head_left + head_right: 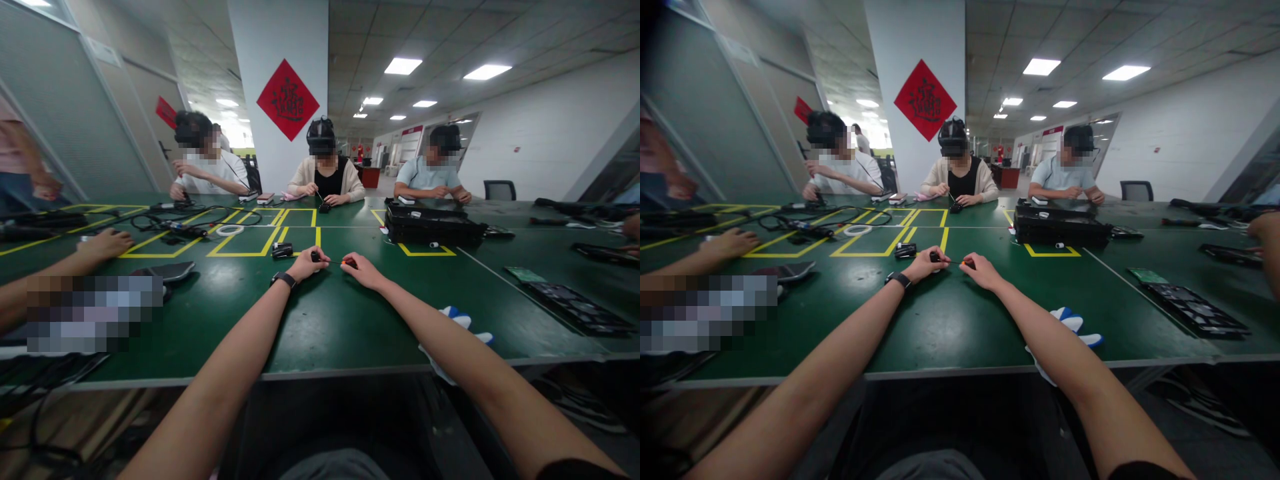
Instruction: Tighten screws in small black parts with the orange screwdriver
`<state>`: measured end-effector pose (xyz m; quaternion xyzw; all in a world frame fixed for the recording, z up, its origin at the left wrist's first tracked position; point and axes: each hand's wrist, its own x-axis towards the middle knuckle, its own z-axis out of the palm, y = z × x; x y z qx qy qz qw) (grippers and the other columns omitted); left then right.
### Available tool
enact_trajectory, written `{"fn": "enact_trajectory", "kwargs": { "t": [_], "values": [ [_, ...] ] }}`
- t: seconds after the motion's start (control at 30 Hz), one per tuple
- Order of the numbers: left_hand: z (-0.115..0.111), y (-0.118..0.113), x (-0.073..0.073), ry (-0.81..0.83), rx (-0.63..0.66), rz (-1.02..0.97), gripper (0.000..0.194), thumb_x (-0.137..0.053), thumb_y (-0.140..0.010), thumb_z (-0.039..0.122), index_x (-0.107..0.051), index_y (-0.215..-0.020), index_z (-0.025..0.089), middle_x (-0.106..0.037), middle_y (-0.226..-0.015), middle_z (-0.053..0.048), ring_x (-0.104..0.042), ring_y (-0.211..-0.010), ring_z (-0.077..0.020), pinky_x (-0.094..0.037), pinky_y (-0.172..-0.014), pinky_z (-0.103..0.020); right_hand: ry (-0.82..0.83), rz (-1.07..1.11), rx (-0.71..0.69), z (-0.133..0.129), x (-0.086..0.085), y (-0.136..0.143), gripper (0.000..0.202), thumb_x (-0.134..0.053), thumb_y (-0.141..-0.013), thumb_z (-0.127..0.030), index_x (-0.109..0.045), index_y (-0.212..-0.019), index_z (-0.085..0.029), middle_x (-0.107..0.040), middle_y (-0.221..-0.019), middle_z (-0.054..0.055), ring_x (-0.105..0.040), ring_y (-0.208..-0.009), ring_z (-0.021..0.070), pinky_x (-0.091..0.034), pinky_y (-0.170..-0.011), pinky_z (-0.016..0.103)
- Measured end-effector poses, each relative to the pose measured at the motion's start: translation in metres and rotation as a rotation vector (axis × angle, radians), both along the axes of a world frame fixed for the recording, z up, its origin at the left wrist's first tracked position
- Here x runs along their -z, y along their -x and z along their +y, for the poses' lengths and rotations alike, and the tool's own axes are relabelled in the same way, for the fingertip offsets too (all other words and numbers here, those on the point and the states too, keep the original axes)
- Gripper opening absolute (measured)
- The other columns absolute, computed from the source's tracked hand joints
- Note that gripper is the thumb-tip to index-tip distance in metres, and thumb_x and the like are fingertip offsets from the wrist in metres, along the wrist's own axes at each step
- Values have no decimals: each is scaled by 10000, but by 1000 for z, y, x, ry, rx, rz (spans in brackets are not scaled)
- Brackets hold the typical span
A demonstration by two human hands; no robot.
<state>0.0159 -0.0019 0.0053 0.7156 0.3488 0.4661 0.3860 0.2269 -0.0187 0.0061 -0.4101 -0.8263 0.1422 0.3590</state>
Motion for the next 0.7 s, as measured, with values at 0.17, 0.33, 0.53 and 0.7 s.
{"fn": "enact_trajectory", "kwargs": {
  "t": [0.17,0.33,0.53,0.7],
  "values": [
    [1,-1,0,-5,-3,-17,248,-642,-581,216,-475,-746,136,-626,-880,-77,-575,-805,-147,-440,-728,-324,-51,-74,-36,3,-1,-1,222,-377,-826,-263,-566,-774,-158,-568,-805,42,-496,-790,135,-362,-774,285],
    [3,0,2,-21,2,-7,252,-648,-576,212,-474,-742,138,-625,-889,-80,-579,-805,-155,-443,-717,-322,-33,55,-28,0,1,-2,208,-578,-690,-288,-529,-854,-169,-564,-838,12,-503,-757,126,-388,-711,261],
    [3,-1,3,-40,-28,-1,238,-641,-584,226,-482,-740,141,-630,-837,-67,-578,-740,-141,-446,-667,-296,-55,-60,-28,4,-1,-1,245,-370,-828,-293,-577,-795,-167,-575,-802,35,-494,-780,138,-359,-762,285],
    [2,-1,2,-45,-57,10,227,-640,-581,224,-495,-736,143,-627,-816,-59,-571,-707,-136,-443,-626,-275,-77,-27,-11,4,2,-2,163,-459,-783,-268,-560,-870,-174,-575,-853,34,-500,-802,139,-371,-753,284]
  ]
}}
